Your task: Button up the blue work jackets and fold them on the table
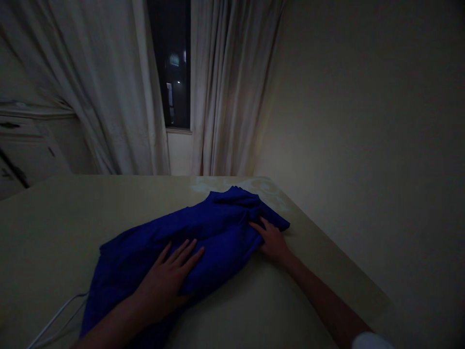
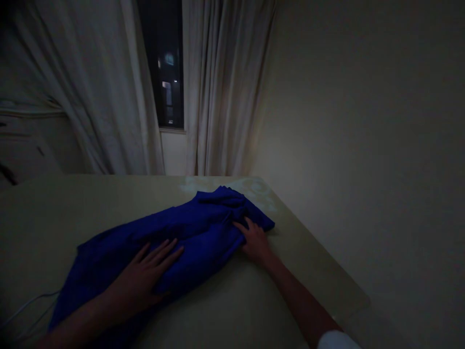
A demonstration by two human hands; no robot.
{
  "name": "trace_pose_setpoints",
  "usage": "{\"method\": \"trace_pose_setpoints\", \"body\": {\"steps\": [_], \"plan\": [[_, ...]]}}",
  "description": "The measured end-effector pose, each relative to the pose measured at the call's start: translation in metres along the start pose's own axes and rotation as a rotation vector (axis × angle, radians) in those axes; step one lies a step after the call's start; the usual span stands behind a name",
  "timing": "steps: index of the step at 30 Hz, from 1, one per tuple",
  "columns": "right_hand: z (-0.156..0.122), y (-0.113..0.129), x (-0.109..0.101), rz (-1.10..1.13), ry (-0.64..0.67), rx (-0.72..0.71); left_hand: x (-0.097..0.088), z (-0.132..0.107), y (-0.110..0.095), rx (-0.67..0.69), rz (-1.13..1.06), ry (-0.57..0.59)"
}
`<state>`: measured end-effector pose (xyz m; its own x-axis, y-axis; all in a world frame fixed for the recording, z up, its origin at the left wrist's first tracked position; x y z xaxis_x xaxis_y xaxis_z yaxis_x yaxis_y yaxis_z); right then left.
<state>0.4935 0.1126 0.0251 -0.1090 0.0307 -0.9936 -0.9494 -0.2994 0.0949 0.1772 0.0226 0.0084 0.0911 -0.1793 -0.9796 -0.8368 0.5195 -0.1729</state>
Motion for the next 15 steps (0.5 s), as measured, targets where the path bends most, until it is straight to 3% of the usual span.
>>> {"method": "trace_pose_setpoints", "body": {"steps": [4,6,8,11,13,15], "plan": [[0.073,0.068,0.006,0.001,-0.042,0.067,-0.046,0.013,0.119,-0.196,0.117,-0.102],[0.117,0.111,0.015,0.054,-0.035,0.083,-0.067,0.006,0.173,-0.376,0.220,-0.225],[0.161,0.155,0.025,0.106,-0.017,0.079,-0.080,-0.012,0.213,-0.606,0.308,-0.374],[0.216,0.221,0.036,0.179,0.022,-0.046,-0.066,-0.033,0.238,-0.851,0.290,-0.479],[0.243,0.254,0.039,0.232,0.065,-0.172,-0.044,-0.031,0.237,-0.871,0.224,-0.451],[0.262,0.270,0.036,0.262,0.090,-0.254,-0.031,-0.025,0.233,-0.865,0.186,-0.430]]}}
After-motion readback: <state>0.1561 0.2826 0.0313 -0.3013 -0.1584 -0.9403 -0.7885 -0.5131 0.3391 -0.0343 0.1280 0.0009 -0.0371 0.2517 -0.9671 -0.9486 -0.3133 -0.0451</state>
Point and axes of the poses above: each hand's wrist, its own z-axis towards the middle knuckle, its own x-axis out of the palm, y = z × x, the point moved 10 cm from there along z, towards the middle knuckle, and after that the axes turned 7 degrees about y, right-handed, at the moved point
